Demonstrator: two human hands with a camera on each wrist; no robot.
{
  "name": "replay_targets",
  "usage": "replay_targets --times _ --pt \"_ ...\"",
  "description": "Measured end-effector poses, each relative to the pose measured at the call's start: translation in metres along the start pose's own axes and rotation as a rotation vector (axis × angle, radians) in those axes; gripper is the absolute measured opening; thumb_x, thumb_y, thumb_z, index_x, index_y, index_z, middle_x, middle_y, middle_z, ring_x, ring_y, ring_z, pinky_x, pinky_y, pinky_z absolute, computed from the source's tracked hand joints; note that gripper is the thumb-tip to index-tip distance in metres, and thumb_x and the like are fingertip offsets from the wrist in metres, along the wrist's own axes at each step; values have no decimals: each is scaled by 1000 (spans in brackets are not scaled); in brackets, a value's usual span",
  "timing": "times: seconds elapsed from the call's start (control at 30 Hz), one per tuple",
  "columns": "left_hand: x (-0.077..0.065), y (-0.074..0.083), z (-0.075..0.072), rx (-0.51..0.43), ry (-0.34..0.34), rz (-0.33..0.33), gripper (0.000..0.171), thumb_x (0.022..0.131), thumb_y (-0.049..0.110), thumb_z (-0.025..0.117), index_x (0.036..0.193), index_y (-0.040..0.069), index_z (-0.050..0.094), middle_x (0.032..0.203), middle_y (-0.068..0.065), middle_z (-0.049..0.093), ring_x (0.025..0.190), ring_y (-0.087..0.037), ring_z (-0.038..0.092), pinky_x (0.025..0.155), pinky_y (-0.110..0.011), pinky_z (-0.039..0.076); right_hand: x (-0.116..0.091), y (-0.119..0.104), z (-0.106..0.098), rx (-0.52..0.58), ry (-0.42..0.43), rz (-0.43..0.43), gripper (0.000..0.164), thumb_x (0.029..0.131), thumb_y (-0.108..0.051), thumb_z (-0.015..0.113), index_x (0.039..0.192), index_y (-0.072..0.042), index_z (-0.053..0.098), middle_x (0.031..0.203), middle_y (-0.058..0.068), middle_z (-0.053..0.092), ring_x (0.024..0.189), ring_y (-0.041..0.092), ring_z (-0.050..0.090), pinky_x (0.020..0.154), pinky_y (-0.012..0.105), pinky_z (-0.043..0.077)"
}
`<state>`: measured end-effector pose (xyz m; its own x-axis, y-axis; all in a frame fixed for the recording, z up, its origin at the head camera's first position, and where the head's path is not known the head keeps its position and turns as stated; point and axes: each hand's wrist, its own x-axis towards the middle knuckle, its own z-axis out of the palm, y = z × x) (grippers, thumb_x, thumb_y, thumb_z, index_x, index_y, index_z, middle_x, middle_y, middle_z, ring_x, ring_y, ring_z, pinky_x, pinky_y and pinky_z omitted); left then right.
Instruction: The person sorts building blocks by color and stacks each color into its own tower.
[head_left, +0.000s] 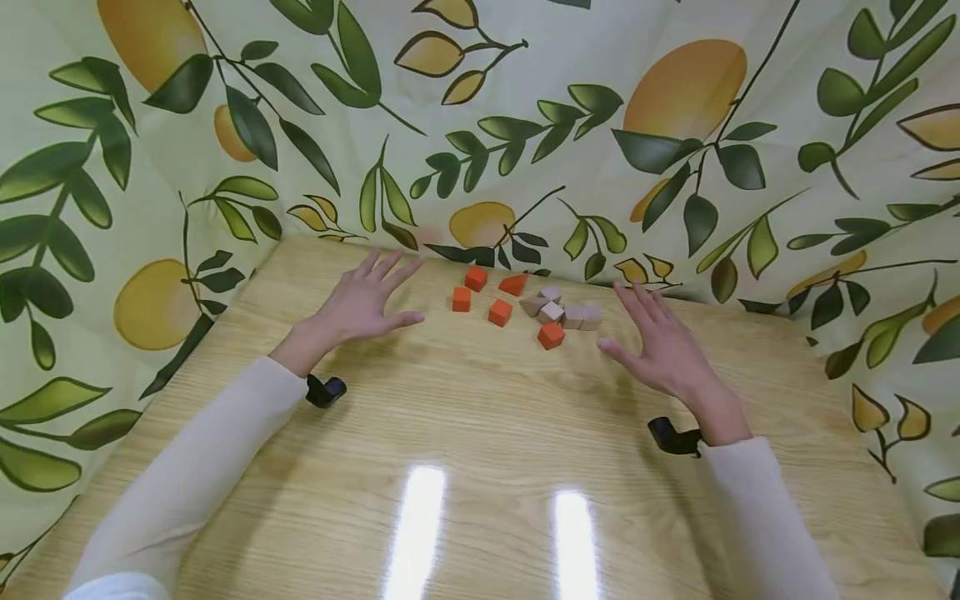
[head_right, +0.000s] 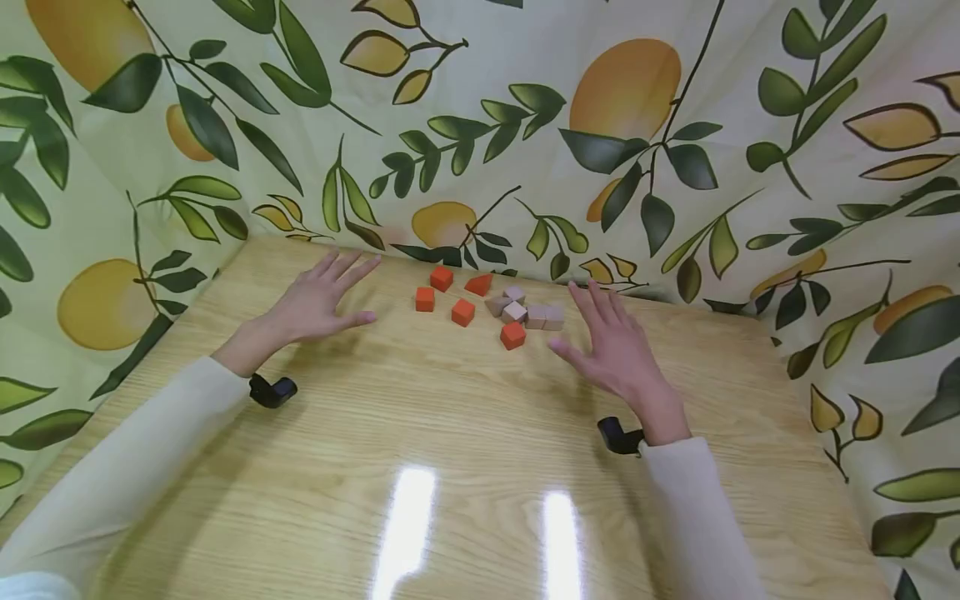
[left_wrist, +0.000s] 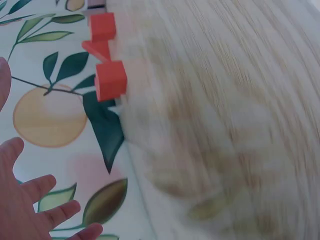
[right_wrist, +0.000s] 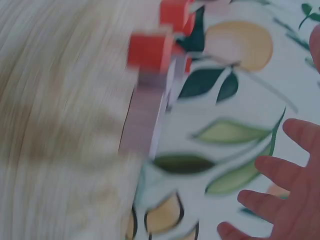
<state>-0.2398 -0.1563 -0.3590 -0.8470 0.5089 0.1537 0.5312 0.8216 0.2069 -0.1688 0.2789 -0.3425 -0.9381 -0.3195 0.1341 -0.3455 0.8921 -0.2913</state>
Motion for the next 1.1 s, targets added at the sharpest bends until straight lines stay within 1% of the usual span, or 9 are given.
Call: replay_targets --times 0.13,0.33,0.47,0.57,0.63,0.7,0.83,0.97,1.1 --pt "3 7 10 -92 44 -15 83 88 58 58 153 23 21 155 -13 22 133 -43 27 92 -68 30 10 -18 15 75 96 -68 79 92 -51 57 153 -17 22 155 15 23 141 39 15 97 70 23" --pt "8 14 26 -202 108 -10 81 89 52 60 152 16 24 152 -14 29 127 -44 34 92 -63 35 26 -42 35 226 186 -102 71 91 -42 63 149 -14 33 149 13 36 134 37 31 100 61 28" --pt "9 14 38 -328 144 -44 81 89 48 62 153 20 22 151 -13 32 127 -41 35 95 -59 35 38 -57 50 360 217 -137 61 92 -30 65 145 -9 41 135 16 49 118 35 46 93 54 39" --pt "10 15 46 -421 152 -81 81 90 49 61 154 23 19 151 -13 33 127 -39 35 97 -57 34 49 -67 60 510 228 -155 55 92 -22 66 142 -8 45 126 13 55 107 30 52 84 48 45" --pt "10 15 50 -466 149 -103 80 90 49 61 154 23 19 150 -13 33 128 -38 34 100 -55 32 55 -75 65 604 227 -147 52 92 -21 66 140 -10 48 124 10 57 105 27 54 83 46 46" --pt "10 16 53 -506 146 -120 80 91 47 61 154 22 20 150 -12 34 126 -37 36 100 -53 33 62 -82 71 697 220 -133 50 93 -19 65 139 -10 49 126 7 57 105 25 55 84 44 46" --pt "9 15 58 -575 146 -150 76 92 43 62 153 22 22 149 -10 36 121 -35 41 97 -51 36 70 -97 84 815 165 -88 48 94 -19 63 139 -10 48 132 7 54 107 24 55 86 43 44" --pt "12 15 62 -646 174 -147 71 93 38 61 152 20 26 146 -10 39 114 -34 45 95 -49 37 71 -116 87 880 97 -51 48 96 -16 60 140 -5 46 134 13 52 111 29 54 89 44 44" --pt "15 20 69 -730 173 -166 70 93 39 61 151 18 29 145 -8 40 111 -33 47 92 -48 38 62 -132 82 910 29 -10 48 97 -14 58 141 -1 43 136 16 49 116 30 52 94 42 44"
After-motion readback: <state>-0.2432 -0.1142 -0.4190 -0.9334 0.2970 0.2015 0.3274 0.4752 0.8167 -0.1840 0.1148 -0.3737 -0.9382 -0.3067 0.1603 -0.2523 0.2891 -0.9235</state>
